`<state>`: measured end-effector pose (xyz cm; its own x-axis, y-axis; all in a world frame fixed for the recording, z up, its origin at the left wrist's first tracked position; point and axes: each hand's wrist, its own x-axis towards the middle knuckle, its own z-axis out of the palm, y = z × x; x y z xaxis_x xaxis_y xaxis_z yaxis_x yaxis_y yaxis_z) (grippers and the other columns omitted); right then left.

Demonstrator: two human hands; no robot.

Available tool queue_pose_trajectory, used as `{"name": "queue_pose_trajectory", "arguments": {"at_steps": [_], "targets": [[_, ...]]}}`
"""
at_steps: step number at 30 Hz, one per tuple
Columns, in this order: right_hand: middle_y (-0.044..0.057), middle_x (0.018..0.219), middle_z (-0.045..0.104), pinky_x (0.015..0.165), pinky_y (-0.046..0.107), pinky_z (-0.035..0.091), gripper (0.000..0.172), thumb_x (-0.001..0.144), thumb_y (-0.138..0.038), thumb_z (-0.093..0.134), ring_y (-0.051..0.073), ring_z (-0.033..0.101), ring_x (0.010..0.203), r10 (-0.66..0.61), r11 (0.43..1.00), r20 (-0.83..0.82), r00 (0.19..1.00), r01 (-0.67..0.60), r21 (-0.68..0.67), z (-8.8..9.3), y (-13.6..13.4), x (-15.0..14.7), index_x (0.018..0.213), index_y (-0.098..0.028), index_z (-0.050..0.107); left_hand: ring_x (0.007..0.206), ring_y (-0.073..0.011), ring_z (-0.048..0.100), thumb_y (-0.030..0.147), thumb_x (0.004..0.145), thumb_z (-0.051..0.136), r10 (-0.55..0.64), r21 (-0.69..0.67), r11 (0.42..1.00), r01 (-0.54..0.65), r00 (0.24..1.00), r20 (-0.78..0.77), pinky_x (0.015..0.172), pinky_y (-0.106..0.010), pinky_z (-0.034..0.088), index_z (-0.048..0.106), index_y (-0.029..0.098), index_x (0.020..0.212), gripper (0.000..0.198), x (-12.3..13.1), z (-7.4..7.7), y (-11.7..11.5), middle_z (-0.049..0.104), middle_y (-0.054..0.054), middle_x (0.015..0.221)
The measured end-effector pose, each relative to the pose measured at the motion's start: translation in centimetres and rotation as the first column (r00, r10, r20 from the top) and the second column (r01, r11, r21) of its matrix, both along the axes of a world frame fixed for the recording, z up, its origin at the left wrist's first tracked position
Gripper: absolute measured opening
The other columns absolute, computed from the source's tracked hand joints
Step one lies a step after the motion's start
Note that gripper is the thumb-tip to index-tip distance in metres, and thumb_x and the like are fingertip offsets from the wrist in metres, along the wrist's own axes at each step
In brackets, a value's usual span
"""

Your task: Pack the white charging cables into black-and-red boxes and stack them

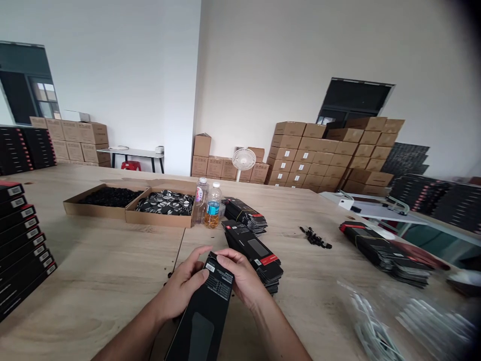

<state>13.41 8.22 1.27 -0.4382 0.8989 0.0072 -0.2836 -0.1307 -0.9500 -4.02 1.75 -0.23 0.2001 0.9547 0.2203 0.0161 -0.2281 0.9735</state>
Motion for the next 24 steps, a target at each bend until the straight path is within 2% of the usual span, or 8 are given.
{"name": "queue_pose_trajectory", "arguments": {"at_steps": [4,9,13,16,18,21,24], "targets": [[0.000,0.072,0.069,0.069,0.028,0.041,0.030,0.062,-0.042,0.088,0.015,0.057,0.069,-0.009,1.000,-0.008,1.000,0.009,0.026,0.0,-0.1,-0.3,0.079,-0.019,0.079,0.070,-0.0132,0.048,0.042,0.094,0.054,-0.011,0.011,1.000,0.010,0.998,0.054,0.065,-0.026,0.037,0.045,0.023,0.138,0.048,0.1,0.2,0.0,0.054,0.002,0.080],[0.001,0.077,0.071,0.074,0.030,0.043,0.030,0.071,-0.048,0.080,0.018,0.060,0.074,0.025,0.999,0.004,1.000,-0.025,0.034,0.5,-0.5,-0.6,0.084,-0.021,0.079,0.069,-0.0130,0.049,0.045,0.093,0.057,0.022,-0.015,1.000,-0.020,0.989,0.147,0.063,-0.025,0.037,0.045,0.023,0.136,0.050,0.5,0.2,0.1,0.055,0.002,0.079],[0.004,0.102,0.074,0.088,0.035,0.044,0.035,0.078,-0.052,0.073,0.024,0.063,0.096,0.105,0.984,0.062,0.993,-0.113,0.139,0.9,-0.9,-0.2,0.099,-0.024,0.077,0.067,-0.0122,0.050,0.046,0.089,0.062,0.072,-0.039,0.997,-0.064,0.964,0.257,0.060,-0.024,0.037,0.043,0.023,0.136,0.055,0.5,0.2,0.0,0.059,0.002,0.081],[0.004,0.122,0.069,0.100,0.039,0.040,0.041,0.078,-0.048,0.074,0.027,0.058,0.115,0.186,0.954,0.146,0.972,-0.215,0.210,1.0,-1.1,0.5,0.114,-0.028,0.073,0.063,-0.0112,0.050,0.047,0.086,0.065,0.084,-0.058,0.996,-0.069,0.942,0.325,0.058,-0.023,0.037,0.043,0.024,0.136,0.059,0.5,0.2,-0.1,0.061,0.001,0.081],[0.004,0.129,0.066,0.104,0.041,0.038,0.044,0.079,-0.047,0.074,0.027,0.055,0.121,0.223,0.940,0.179,0.958,-0.260,0.222,1.0,-1.2,0.7,0.119,-0.029,0.070,0.063,-0.0111,0.051,0.047,0.086,0.065,0.074,-0.068,0.996,-0.053,0.934,0.349,0.058,-0.023,0.038,0.042,0.024,0.136,0.059,0.5,0.2,-0.1,0.061,0.002,0.080],[0.005,0.126,0.066,0.100,0.041,0.042,0.046,0.084,-0.056,0.067,0.026,0.058,0.116,0.221,0.955,0.084,0.972,-0.233,0.184,1.0,-0.9,0.6,0.121,-0.030,0.067,0.067,-0.0129,0.055,0.048,0.087,0.065,0.115,-0.052,0.993,-0.104,0.938,0.326,0.062,-0.024,0.042,0.046,0.024,0.131,0.054,0.6,0.4,0.2,0.063,0.002,0.081],[0.006,0.109,0.071,0.082,0.036,0.049,0.054,0.083,-0.066,0.062,0.023,0.065,0.094,0.067,0.988,-0.073,0.995,-0.057,0.141,1.0,0.1,0.7,0.120,-0.028,0.067,0.083,-0.0167,0.061,0.050,0.087,0.063,0.216,0.011,0.973,-0.229,0.934,0.283,0.073,-0.027,0.048,0.050,0.023,0.120,0.045,1.0,0.6,0.4,0.066,-0.001,0.092]]}}
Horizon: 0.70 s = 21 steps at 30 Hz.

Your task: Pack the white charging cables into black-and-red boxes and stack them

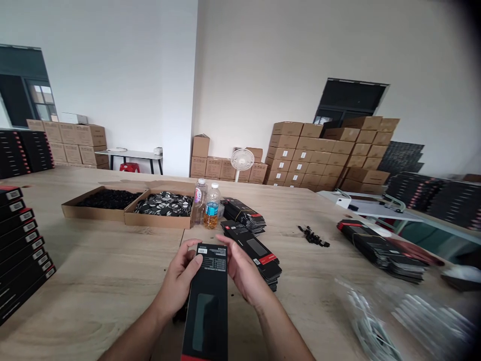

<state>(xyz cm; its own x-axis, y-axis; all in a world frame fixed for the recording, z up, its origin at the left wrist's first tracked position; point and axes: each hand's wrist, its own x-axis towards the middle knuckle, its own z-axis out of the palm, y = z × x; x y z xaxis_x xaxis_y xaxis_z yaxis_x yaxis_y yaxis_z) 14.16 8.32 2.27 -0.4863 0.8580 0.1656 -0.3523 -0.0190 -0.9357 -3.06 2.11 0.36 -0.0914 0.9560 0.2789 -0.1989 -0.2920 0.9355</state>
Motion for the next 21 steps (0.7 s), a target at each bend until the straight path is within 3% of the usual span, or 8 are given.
{"name": "queue_pose_trajectory", "arguments": {"at_steps": [3,8,11,13,14,17,19,21], "targets": [[0.005,0.095,0.070,0.067,0.030,0.047,0.052,0.076,-0.063,0.071,0.018,0.061,0.076,-0.305,0.952,-0.011,0.952,0.305,-0.003,-0.1,0.6,1.5,0.110,-0.024,0.071,0.078,-0.0146,0.062,0.050,0.086,0.064,0.039,0.000,0.999,-0.039,0.999,-0.029,0.066,-0.025,0.051,0.049,0.025,0.112,0.039,0.6,0.0,0.0,0.065,0.000,0.099],[0.007,0.091,0.070,0.076,0.036,0.049,0.042,0.078,-0.059,0.069,0.024,0.062,0.084,-0.713,0.701,0.204,0.671,0.668,0.250,-1.7,-2.9,8.1,0.099,-0.022,0.072,0.068,-0.0152,0.063,0.051,0.082,0.064,-0.039,-0.162,0.987,0.007,0.979,-0.199,0.054,-0.026,0.051,0.046,0.024,0.092,0.033,1.6,-0.7,-0.4,0.062,0.000,0.096],[0.010,0.105,0.069,0.088,0.043,0.049,0.037,0.084,-0.056,0.061,0.030,0.062,0.099,-0.885,0.465,0.287,0.367,0.670,0.579,-3.3,-7.0,14.2,0.098,-0.023,0.071,0.075,-0.0212,0.064,0.040,0.083,0.060,-0.054,-0.160,0.986,-0.041,0.835,-0.547,0.066,-0.035,0.053,0.052,0.023,0.086,0.020,1.9,-1.2,-0.8,0.064,-0.003,0.088],[0.012,0.110,0.068,0.095,0.047,0.047,0.035,0.086,-0.053,0.056,0.033,0.060,0.109,-0.942,0.332,0.295,0.159,0.570,0.751,-4.4,-9.3,18.8,0.099,-0.024,0.071,0.090,-0.0266,0.064,0.028,0.083,0.056,0.035,-0.008,0.998,-0.060,0.668,-0.744,0.082,-0.043,0.052,0.058,0.022,0.090,0.010,1.9,-1.5,-1.2,0.066,-0.007,0.094],[0.013,0.112,0.067,0.096,0.049,0.047,0.034,0.087,-0.051,0.053,0.034,0.059,0.112,-0.949,0.296,0.308,0.066,0.517,0.803,-5.0,-10.1,21.0,0.102,-0.025,0.070,0.103,-0.0290,0.061,0.020,0.081,0.053,0.076,0.075,0.997,-0.026,0.600,-0.796,0.091,-0.047,0.050,0.062,0.022,0.097,0.018,2.0,-1.6,-1.4,0.067,-0.009,0.105],[0.017,0.123,0.065,0.094,0.056,0.049,0.040,0.087,-0.045,0.048,0.040,0.058,0.117,-0.912,0.309,0.388,-0.132,0.398,0.864,-6.5,-11.7,26.1,0.113,-0.023,0.068,0.141,-0.0291,0.036,0.002,0.070,0.046,0.025,0.151,0.958,0.244,0.455,-0.890,0.116,-0.050,0.032,0.056,0.029,0.132,0.068,2.7,-1.5,-2.1,0.045,-0.006,0.152],[0.020,0.126,0.064,0.095,0.057,0.051,0.044,0.086,-0.041,0.046,0.040,0.058,0.119,-0.873,0.395,0.465,-0.150,0.346,0.851,-7.1,-12.2,27.4,0.118,-0.019,0.067,0.150,-0.0293,0.020,0.001,0.063,0.049,-0.086,0.067,0.901,0.429,0.328,-0.941,0.121,-0.052,0.020,0.045,0.033,0.145,0.089,3.5,-1.2,-2.5,0.027,0.000,0.163],[0.018,0.128,0.065,0.100,0.054,0.050,0.044,0.087,-0.036,0.045,0.037,0.059,0.121,-0.829,0.510,0.551,-0.098,0.270,0.816,-6.9,-12.7,27.1,0.121,-0.019,0.066,0.150,-0.0316,0.018,0.005,0.059,0.054,-0.159,-0.013,0.850,0.527,0.234,-0.959,0.122,-0.054,0.015,0.039,0.033,0.150,0.096,4.3,-0.7,-2.9,0.028,-0.001,0.163]]}}
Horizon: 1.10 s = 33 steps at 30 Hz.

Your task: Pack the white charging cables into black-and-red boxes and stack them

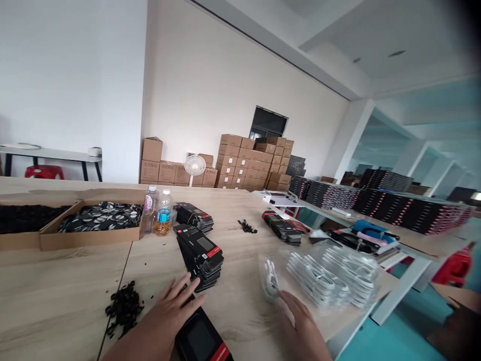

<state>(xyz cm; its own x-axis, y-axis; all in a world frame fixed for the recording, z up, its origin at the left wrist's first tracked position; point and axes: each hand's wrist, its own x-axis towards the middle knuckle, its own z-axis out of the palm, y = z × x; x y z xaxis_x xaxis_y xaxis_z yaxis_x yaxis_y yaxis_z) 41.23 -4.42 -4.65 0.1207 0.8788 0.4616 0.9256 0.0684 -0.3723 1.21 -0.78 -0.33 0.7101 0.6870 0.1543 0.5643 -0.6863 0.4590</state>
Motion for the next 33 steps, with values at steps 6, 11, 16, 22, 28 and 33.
{"name": "queue_pose_trajectory", "arguments": {"at_steps": [6,11,16,22,28,33], "targets": [[0.009,0.147,0.052,0.110,0.044,0.043,0.060,0.083,-0.012,0.051,0.027,0.048,0.135,0.204,0.972,0.283,0.937,-0.159,-0.173,5.2,0.7,-3.0,0.141,-0.029,0.052,0.132,-0.0342,0.043,0.011,0.049,0.059,0.038,-0.050,0.998,-0.038,0.999,-0.001,0.118,-0.050,0.020,0.054,0.030,0.139,0.092,0.8,0.4,-0.4,0.057,-0.008,0.138],[0.016,0.158,0.035,0.109,0.056,0.034,0.101,0.056,0.013,0.052,0.035,0.033,0.144,0.220,0.921,0.556,0.801,0.017,-0.389,8.7,5.5,-1.5,0.148,-0.028,0.042,0.136,-0.0326,0.038,0.006,0.050,0.055,0.223,0.024,0.975,-0.223,0.975,-0.014,0.114,-0.046,0.027,0.060,0.029,0.131,0.084,0.5,0.4,0.0,0.050,-0.006,0.146],[0.016,0.142,0.054,0.105,0.046,0.038,0.084,0.051,0.013,0.056,0.032,0.046,0.135,0.340,0.868,0.460,0.820,-0.085,-0.490,9.6,8.4,-0.5,0.127,-0.021,0.061,0.135,-0.0266,0.042,0.005,0.057,0.050,0.358,0.108,0.928,-0.357,0.934,0.012,0.106,-0.039,0.037,0.050,0.026,0.139,0.085,-0.3,0.3,1.1,0.053,-0.005,0.144],[0.013,0.118,0.066,0.094,0.038,0.045,0.059,0.057,-0.004,0.068,0.030,0.060,0.112,0.282,0.900,0.407,0.869,-0.092,-0.427,12.3,8.2,0.6,0.114,-0.019,0.061,0.133,-0.0263,0.043,0.006,0.063,0.052,0.516,0.143,0.848,-0.511,0.857,0.006,0.102,-0.038,0.038,0.049,0.023,0.138,0.076,-1.1,0.1,1.6,0.054,-0.007,0.145],[0.011,0.126,0.060,0.094,0.034,0.046,0.060,0.066,-0.022,0.072,0.026,0.061,0.111,0.253,0.928,0.246,0.936,-0.163,-0.335,13.8,5.3,-3.7,0.123,-0.023,0.052,0.130,-0.0284,0.045,0.007,0.064,0.051,0.534,0.154,0.834,-0.530,0.845,0.015,0.101,-0.041,0.038,0.049,0.023,0.137,0.074,-0.1,0.0,1.1,0.057,-0.008,0.139],[0.011,0.117,0.063,0.089,0.040,0.044,0.053,0.066,-0.011,0.071,0.031,0.057,0.112,0.152,0.972,0.559,0.815,-0.021,-0.233,13.7,3.6,-9.2,0.116,-0.022,0.058,0.128,-0.0270,0.046,0.006,0.065,0.053,0.516,0.145,0.841,-0.521,0.854,0.072,0.102,-0.038,0.038,0.047,0.021,0.137,0.074,0.3,-0.4,0.7,0.056,-0.008,0.136]]}}
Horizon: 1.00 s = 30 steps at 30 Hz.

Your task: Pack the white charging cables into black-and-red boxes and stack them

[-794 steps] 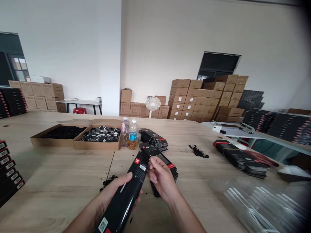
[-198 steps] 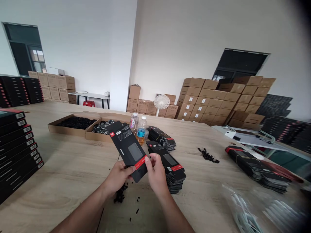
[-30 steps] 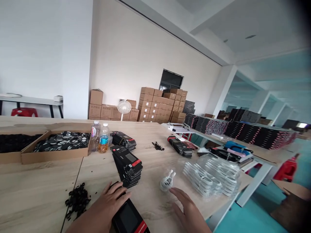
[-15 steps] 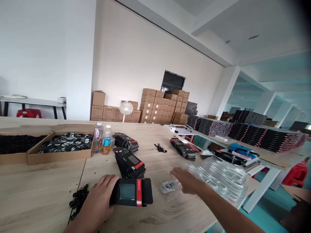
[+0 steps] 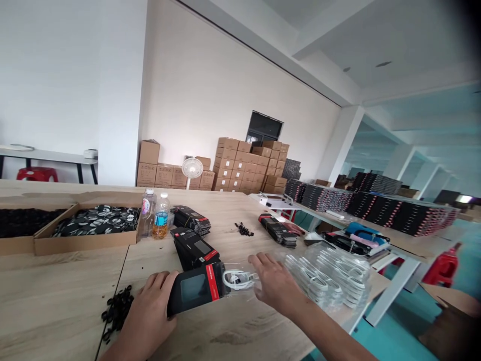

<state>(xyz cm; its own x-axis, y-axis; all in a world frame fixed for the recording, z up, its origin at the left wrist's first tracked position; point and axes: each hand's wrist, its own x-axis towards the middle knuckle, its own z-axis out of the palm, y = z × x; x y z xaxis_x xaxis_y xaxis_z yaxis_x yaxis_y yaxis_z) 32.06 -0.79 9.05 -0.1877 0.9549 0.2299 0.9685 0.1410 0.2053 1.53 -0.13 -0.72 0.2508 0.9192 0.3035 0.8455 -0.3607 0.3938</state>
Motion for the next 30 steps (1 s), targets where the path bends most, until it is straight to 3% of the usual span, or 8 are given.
{"name": "queue_pose_trajectory", "arguments": {"at_steps": [5,12,16,19,22,25,27,30], "targets": [[0.015,0.118,0.062,0.089,0.046,0.042,0.051,0.069,-0.004,0.067,0.035,0.055,0.111,0.021,0.993,0.191,0.981,-0.043,0.112,0.7,0.0,-2.8,0.117,-0.021,0.060,0.125,-0.0276,0.046,0.002,0.063,0.053,-0.004,0.014,1.000,0.003,0.999,0.050,0.103,-0.039,0.039,0.050,0.020,0.134,0.073,-0.4,-0.5,0.1,0.056,-0.009,0.132],[0.012,0.136,0.053,0.101,0.044,0.044,0.075,0.063,-0.002,0.072,0.032,0.051,0.124,0.275,0.960,-0.177,0.945,-0.281,-0.007,0.2,0.0,-4.1,0.132,-0.026,0.053,0.124,-0.0283,0.050,-0.001,0.064,0.052,-0.103,0.113,0.991,0.075,0.959,0.266,0.103,-0.044,0.043,0.050,0.024,0.130,0.071,-1.2,-1.2,0.7,0.056,-0.009,0.129],[0.008,0.161,0.025,0.114,0.042,0.037,0.080,0.078,-0.010,0.066,0.026,0.033,0.145,0.442,0.860,-0.528,0.725,-0.510,0.020,-0.4,-0.9,-4.6,0.148,-0.032,0.035,0.121,-0.0292,0.053,0.000,0.063,0.053,-0.105,0.157,0.986,0.050,0.924,0.367,0.100,-0.045,0.046,0.049,0.023,0.129,0.071,-0.8,-1.3,1.0,0.058,-0.009,0.126],[0.009,0.162,0.023,0.116,0.048,0.034,0.060,0.091,-0.026,0.059,0.028,0.027,0.148,0.453,0.886,-0.687,0.567,-0.367,0.282,-1.8,-1.0,-5.8,0.147,-0.031,0.038,0.118,-0.0300,0.056,0.008,0.067,0.058,-0.067,0.176,0.984,-0.013,0.895,0.441,0.100,-0.046,0.047,0.047,0.022,0.129,0.064,-0.3,-1.3,1.2,0.061,-0.010,0.123],[0.014,0.158,0.030,0.103,0.049,0.049,0.066,0.092,-0.037,0.060,0.030,0.042,0.139,0.395,0.918,-0.865,0.310,-0.171,0.358,-4.3,-0.7,-7.7,0.150,-0.031,0.028,0.115,-0.0335,0.059,0.019,0.070,0.066,0.005,0.160,0.983,-0.090,0.885,0.465,0.108,-0.056,0.038,0.047,0.021,0.126,0.058,0.3,-1.3,1.2,0.065,-0.011,0.120],[0.017,0.147,0.047,0.093,0.045,0.056,0.086,0.091,-0.038,0.063,0.027,0.061,0.119,0.313,0.926,-0.950,0.002,-0.223,0.305,-6.4,-0.5,-10.1,0.155,-0.031,0.006,0.120,-0.0368,0.058,0.023,0.065,0.074,0.017,0.089,0.994,-0.070,0.870,0.494,0.113,-0.060,0.030,0.047,0.020,0.125,0.066,0.9,-1.5,0.6,0.066,-0.012,0.123],[0.015,0.134,0.059,0.094,0.044,0.055,0.087,0.092,-0.035,0.063,0.025,0.066,0.111,0.313,0.913,-0.946,-0.080,-0.249,0.323,-7.1,-0.6,-11.4,0.156,-0.029,0.003,0.123,-0.0360,0.057,0.025,0.065,0.077,-0.034,0.014,0.999,0.032,0.826,0.563,0.109,-0.055,0.040,0.043,0.019,0.132,0.075,1.2,-1.8,0.1,0.063,-0.014,0.130],[0.011,0.123,0.067,0.095,0.040,0.055,0.078,0.094,-0.032,0.061,0.023,0.068,0.106,0.373,0.890,-0.926,-0.052,-0.262,0.373,-7.0,-0.7,-12.3,0.155,-0.029,0.012,0.131,-0.0286,0.054,0.031,0.087,0.062,-0.167,0.033,0.979,0.202,0.696,0.698,0.109,-0.047,0.044,0.024,0.021,0.149,0.074,1.3,-1.8,-0.5,0.053,-0.016,0.144]]}}
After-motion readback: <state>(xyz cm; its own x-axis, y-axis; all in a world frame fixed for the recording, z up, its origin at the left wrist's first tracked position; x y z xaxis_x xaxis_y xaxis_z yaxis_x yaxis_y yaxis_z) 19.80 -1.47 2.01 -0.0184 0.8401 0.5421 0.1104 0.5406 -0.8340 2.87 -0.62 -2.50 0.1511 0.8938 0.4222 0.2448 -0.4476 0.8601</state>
